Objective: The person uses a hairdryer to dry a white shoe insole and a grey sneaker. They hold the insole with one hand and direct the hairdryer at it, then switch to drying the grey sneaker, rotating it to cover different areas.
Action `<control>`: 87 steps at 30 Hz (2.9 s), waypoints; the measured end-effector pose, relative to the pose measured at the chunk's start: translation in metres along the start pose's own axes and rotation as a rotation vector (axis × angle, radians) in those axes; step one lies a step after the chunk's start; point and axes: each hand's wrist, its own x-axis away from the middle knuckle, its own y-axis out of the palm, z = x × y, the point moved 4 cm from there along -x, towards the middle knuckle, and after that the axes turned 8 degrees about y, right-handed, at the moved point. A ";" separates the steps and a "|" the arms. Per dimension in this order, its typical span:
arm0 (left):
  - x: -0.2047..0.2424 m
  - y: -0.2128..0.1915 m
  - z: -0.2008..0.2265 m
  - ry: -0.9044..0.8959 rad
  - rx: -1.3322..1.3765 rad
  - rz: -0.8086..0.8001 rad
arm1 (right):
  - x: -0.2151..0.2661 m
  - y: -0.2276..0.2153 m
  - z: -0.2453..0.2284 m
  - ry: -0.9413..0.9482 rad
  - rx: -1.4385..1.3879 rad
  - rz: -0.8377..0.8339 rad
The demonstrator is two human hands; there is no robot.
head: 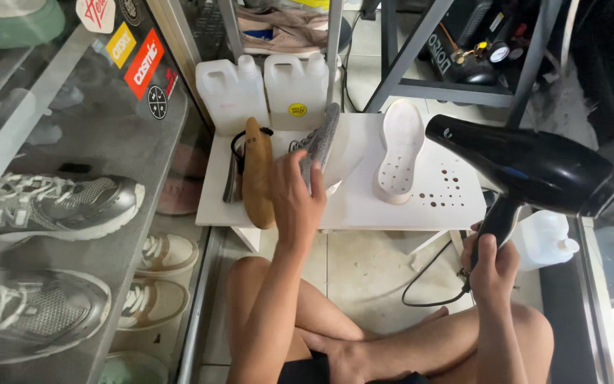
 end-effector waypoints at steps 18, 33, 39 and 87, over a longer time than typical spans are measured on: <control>0.020 0.092 -0.064 -0.401 0.908 -0.295 | 0.029 0.019 -0.040 0.074 -0.120 -0.195; 0.061 0.104 -0.059 -0.462 1.183 -0.364 | 0.058 0.049 -0.013 0.174 0.301 0.040; 0.063 0.100 -0.059 -0.578 1.244 -0.376 | 0.057 0.060 -0.027 0.280 0.307 0.011; 0.015 0.123 -0.063 -0.484 1.748 -0.098 | 0.069 0.050 -0.041 0.128 0.272 0.067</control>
